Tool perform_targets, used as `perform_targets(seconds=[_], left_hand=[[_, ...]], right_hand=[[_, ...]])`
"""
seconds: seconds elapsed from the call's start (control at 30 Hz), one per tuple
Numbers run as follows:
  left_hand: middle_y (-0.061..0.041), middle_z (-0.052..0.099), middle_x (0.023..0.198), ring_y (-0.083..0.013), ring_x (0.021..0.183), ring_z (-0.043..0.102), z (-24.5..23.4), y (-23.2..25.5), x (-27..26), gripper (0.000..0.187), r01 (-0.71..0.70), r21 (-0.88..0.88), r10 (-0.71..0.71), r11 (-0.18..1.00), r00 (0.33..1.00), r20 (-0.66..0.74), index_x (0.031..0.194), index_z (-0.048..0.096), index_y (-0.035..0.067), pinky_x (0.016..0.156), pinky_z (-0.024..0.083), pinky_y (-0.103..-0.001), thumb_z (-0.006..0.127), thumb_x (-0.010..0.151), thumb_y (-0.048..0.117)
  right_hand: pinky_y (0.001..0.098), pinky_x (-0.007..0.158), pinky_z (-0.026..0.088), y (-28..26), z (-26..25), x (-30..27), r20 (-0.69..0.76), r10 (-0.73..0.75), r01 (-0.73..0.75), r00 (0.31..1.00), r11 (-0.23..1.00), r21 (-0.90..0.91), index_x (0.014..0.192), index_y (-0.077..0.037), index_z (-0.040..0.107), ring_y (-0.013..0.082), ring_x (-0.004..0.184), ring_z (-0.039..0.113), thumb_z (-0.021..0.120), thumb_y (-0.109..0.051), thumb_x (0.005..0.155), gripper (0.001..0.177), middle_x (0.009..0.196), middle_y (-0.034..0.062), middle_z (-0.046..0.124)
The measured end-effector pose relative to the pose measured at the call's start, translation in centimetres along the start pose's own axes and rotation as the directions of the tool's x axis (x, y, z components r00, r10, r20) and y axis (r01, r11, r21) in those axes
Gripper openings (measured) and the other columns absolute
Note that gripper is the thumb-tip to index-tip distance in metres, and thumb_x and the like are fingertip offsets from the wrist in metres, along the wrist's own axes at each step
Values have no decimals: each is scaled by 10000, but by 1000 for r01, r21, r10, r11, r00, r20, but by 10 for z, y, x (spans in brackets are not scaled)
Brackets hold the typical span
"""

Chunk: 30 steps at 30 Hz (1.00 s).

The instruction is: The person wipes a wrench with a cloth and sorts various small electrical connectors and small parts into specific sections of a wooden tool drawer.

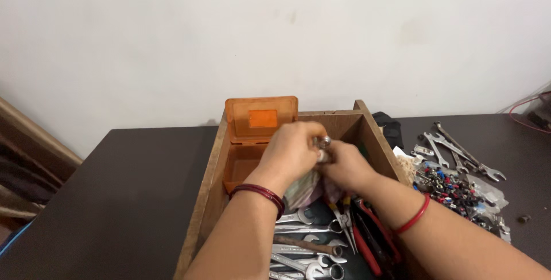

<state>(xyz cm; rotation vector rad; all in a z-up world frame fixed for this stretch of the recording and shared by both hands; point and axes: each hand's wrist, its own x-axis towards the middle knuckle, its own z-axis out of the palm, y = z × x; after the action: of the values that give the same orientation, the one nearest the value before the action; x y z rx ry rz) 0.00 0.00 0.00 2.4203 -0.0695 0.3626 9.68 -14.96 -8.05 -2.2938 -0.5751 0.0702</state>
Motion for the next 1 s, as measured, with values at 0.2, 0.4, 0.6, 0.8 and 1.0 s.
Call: perform_targets(seconds=[0.2, 0.4, 0.6, 0.8, 1.0], left_hand=[[-134, 743, 1018, -302, 992, 711, 32, -16, -10, 215, -3, 146, -45, 989, 945, 325, 948, 791, 150, 867, 560, -402, 720, 793, 19], [-108, 781, 854, -231, 841, 783, 52, -36, -9, 185, 6, 275, -167, 961, 808, 565, 936, 776, 89, 785, 600, -382, 690, 806, -10], [-164, 795, 867, -276, 828, 793, 64, -33, -10, 101, 123, 376, -344, 919, 716, 607, 916, 763, 1, 744, 606, -417, 679, 864, 19], [-171, 776, 951, -303, 907, 740, 82, -57, 1, 319, -43, 355, -205, 934, 748, 631, 935, 760, -5, 803, 573, -414, 899, 654, 55], [-110, 768, 815, -199, 722, 745, 64, -49, 17, 466, 161, 39, -162, 986, 887, 431, 1018, 717, 8, 644, 591, -347, 922, 673, 244]], right_hand=[[423, 870, 555, -12, -15, -7, -241, 15, -36, 970, 996, -83, 1122, -97, 691, 337, 994, 721, 767, -157, 814, 323, 1023, 182, 743], [433, 870, 540, -1, -16, 3, -346, -64, 38, 936, 996, -81, 1153, -99, 669, 357, 1007, 700, 806, -201, 785, 405, 1029, 186, 733], [411, 865, 568, -2, -12, -2, -218, 5, 0, 976, 1000, 24, 1175, -107, 675, 324, 985, 744, 783, -194, 800, 400, 1026, 178, 750], [387, 844, 578, -8, -14, -6, -201, -43, 62, 979, 994, 89, 1221, -97, 680, 288, 966, 747, 804, -200, 782, 468, 1049, 170, 747], [364, 797, 589, -19, -22, -15, -182, -85, 121, 980, 973, 197, 1064, -38, 703, 257, 879, 754, 793, -353, 818, 410, 962, 160, 765]])
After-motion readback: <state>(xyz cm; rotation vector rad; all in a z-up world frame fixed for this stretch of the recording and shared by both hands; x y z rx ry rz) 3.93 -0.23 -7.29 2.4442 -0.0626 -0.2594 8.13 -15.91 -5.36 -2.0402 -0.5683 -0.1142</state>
